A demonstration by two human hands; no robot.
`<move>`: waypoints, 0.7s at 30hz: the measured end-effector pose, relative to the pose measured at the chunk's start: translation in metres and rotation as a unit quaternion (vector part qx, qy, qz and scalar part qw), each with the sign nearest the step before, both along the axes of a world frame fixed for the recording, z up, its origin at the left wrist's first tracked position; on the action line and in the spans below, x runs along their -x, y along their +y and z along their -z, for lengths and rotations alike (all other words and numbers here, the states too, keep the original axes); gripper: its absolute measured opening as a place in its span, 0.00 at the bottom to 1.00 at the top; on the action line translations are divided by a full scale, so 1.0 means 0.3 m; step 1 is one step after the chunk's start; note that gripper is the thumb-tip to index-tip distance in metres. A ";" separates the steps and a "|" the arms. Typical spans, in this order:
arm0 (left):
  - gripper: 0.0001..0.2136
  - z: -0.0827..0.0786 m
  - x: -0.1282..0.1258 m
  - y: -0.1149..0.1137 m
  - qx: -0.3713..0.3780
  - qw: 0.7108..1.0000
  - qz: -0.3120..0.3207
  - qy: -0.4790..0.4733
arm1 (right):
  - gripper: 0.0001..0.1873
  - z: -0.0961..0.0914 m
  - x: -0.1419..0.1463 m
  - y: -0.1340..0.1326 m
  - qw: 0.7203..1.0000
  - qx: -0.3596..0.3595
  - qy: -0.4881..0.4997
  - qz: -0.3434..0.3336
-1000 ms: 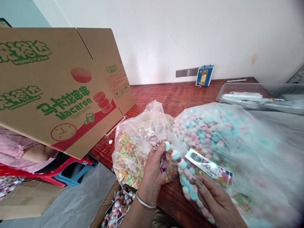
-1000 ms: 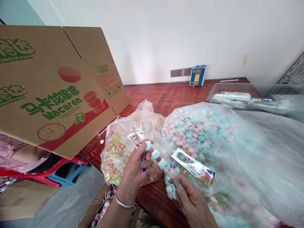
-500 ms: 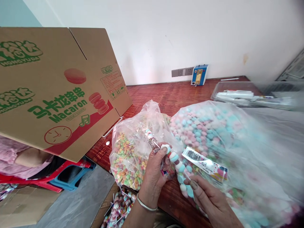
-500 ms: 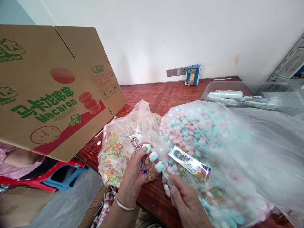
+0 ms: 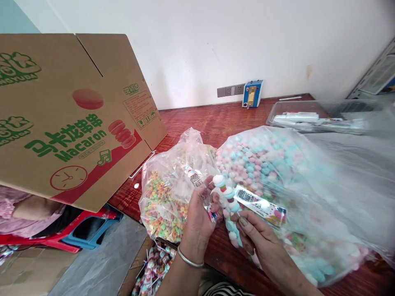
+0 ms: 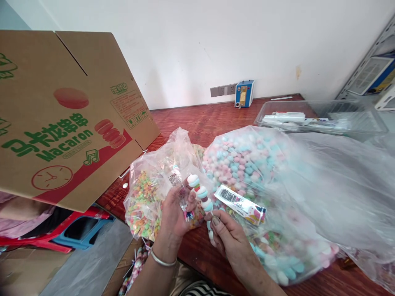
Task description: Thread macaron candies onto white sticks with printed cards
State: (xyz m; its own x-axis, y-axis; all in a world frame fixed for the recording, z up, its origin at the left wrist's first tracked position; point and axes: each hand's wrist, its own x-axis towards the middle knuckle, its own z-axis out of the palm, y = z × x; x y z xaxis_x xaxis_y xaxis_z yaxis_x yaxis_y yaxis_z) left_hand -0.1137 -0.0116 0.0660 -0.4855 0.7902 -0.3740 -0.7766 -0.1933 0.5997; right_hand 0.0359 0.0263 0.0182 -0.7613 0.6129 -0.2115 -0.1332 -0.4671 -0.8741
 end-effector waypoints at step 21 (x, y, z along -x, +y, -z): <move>0.15 0.029 -0.140 0.036 -0.052 0.996 -0.050 -0.048 | 0.14 -0.036 0.054 0.008 0.985 -0.081 0.007 0.154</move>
State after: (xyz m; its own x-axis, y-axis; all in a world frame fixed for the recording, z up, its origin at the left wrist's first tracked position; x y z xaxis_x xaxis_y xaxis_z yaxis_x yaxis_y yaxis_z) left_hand -0.0716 -0.0006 0.0574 -0.5300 0.7764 -0.3409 -0.8032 -0.3308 0.4953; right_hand 0.0199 0.0288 0.0291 -0.5361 0.8401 -0.0827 -0.2586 -0.2567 -0.9312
